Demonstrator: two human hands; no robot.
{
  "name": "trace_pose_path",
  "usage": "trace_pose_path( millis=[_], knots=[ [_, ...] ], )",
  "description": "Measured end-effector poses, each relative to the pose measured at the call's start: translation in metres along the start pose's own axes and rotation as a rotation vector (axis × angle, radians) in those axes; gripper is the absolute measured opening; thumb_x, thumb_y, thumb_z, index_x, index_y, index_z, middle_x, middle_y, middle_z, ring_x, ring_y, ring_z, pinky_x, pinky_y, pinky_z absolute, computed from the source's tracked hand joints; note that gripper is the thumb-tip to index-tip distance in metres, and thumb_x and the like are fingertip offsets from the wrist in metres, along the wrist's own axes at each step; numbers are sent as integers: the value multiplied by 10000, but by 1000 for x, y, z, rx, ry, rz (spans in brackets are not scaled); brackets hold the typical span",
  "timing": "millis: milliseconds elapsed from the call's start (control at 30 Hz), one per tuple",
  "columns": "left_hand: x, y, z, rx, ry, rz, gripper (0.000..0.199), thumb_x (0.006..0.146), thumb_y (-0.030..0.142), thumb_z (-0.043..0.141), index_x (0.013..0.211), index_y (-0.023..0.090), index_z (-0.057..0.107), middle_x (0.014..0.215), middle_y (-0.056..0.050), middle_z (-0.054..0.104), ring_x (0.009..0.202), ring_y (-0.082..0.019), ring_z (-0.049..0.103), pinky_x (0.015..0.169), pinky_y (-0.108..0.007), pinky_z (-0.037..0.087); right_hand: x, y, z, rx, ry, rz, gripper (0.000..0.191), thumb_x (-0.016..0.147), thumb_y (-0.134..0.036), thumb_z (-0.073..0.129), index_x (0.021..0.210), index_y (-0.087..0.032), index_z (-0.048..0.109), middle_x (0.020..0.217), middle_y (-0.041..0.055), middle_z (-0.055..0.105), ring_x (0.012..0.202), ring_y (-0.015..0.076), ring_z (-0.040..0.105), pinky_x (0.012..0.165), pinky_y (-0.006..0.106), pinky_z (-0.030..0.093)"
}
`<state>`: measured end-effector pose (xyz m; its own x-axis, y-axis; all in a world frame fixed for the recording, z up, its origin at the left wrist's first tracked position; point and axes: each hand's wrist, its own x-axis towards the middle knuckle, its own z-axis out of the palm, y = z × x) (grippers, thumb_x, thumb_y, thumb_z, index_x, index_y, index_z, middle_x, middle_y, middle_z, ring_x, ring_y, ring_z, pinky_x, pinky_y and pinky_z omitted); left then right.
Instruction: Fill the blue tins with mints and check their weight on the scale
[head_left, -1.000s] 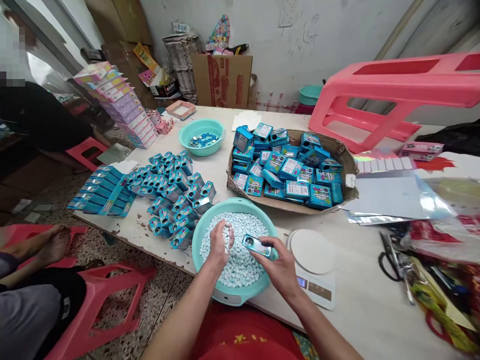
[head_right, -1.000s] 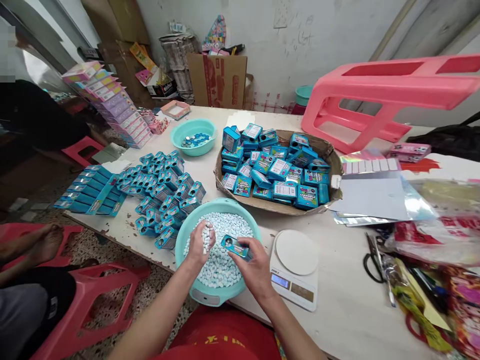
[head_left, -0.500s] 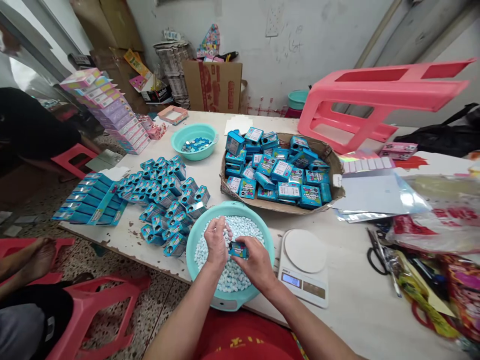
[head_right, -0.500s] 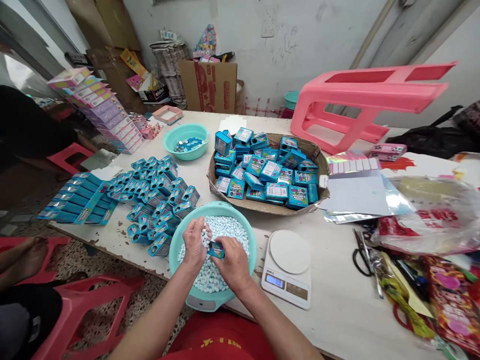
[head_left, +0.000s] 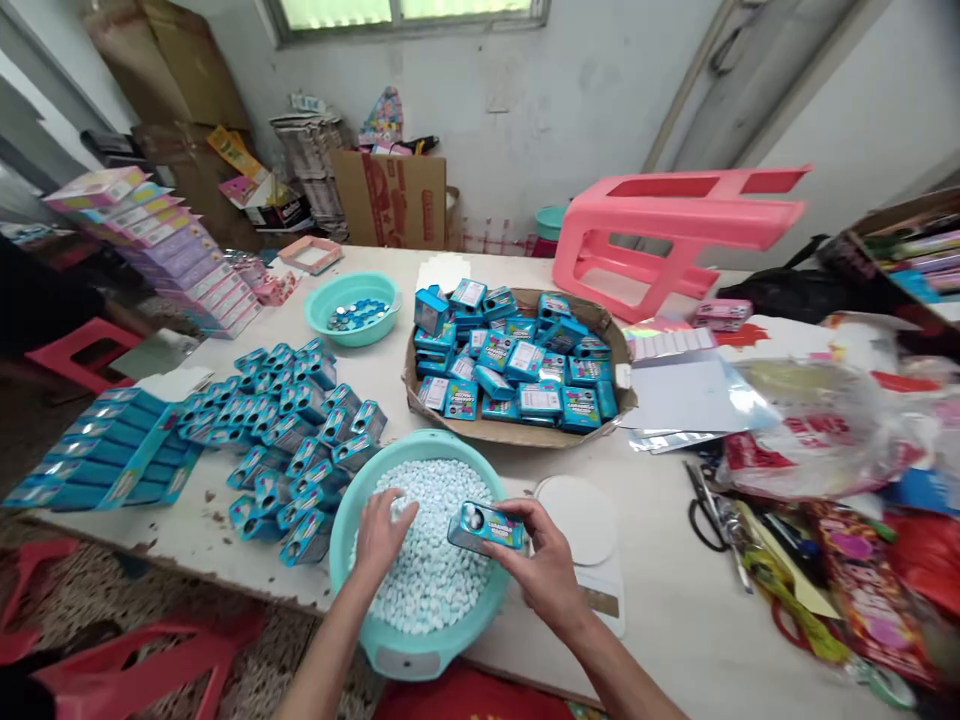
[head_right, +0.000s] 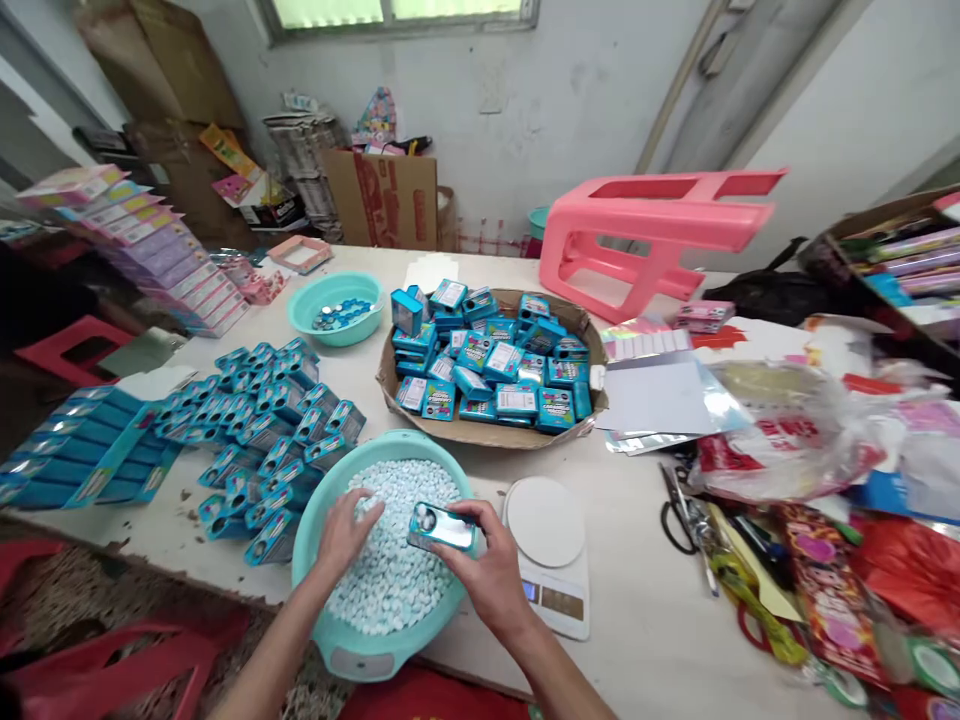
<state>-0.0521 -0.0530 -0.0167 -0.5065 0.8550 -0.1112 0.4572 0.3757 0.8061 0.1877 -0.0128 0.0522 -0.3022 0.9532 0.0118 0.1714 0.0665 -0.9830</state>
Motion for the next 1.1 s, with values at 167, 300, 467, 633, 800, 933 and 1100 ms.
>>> trace_pose_path(
  millis=[167, 300, 467, 633, 800, 933, 1100],
  knots=[
    [-1, -30, 49, 605, 36, 91, 507, 824, 491, 478, 1222, 182, 542, 1256, -149, 495, 1193, -339, 390, 976, -512, 294, -5, 38, -58, -73, 246, 27, 307, 713, -316, 728, 956, -208, 572, 991, 58, 631, 952, 228, 594, 842, 353, 477],
    [-4, -7, 81, 719, -23, 8, 554, 827, 544, 455, 1249, 194, 534, 1258, -175, 453, 1145, -348, 414, 888, -488, 365, -8, 85, -91, -142, 444, 72, 330, 699, -361, 730, 939, -203, 567, 977, 60, 630, 940, 230, 592, 832, 369, 482],
    [-21, -2, 81, 560, -185, 144, 428, 770, 462, 556, 1117, 219, 614, 1140, -149, 542, 1085, -353, 457, 875, -482, 373, -14, 108, -110, -271, 483, 21, 331, 725, -405, 692, 958, -201, 575, 1034, 84, 617, 1000, 260, 577, 882, 446, 467],
    [-33, -18, 75, 259, -285, 259, 201, 727, 202, 560, 840, 303, 692, 1060, -84, 621, 1034, -324, 517, 884, -425, 385, 42, 60, -135, -533, 438, -171, 416, 769, -399, 655, 1125, -216, 541, 1207, 121, 549, 1142, 277, 498, 964, 464, 405],
    [-30, -17, 77, -91, -186, -2, 121, 604, 240, 677, 715, 286, 683, 888, -71, 638, 962, -317, 553, 853, -384, 413, 181, 40, -149, -730, 336, 166, 401, 646, -435, 745, 925, -177, 617, 997, 150, 646, 1005, 314, 593, 847, 425, 452],
    [-29, -11, 73, -211, -127, -217, 112, 604, 329, 694, 600, 239, 628, 687, -51, 585, 799, -286, 571, 789, -378, 430, 236, 62, -130, -711, 359, 310, 482, 527, -447, 795, 827, -118, 607, 998, 261, 603, 1017, 404, 575, 779, 526, 427],
    [-28, -4, 55, -699, -131, -584, 176, 612, 336, 722, 661, 214, 605, 704, -40, 569, 689, -220, 561, 583, -314, 433, 238, 83, -123, -707, 362, 381, 322, 611, -285, 735, 849, -127, 587, 1176, 336, 464, 1078, 438, 534, 786, 591, 360]
  ],
)
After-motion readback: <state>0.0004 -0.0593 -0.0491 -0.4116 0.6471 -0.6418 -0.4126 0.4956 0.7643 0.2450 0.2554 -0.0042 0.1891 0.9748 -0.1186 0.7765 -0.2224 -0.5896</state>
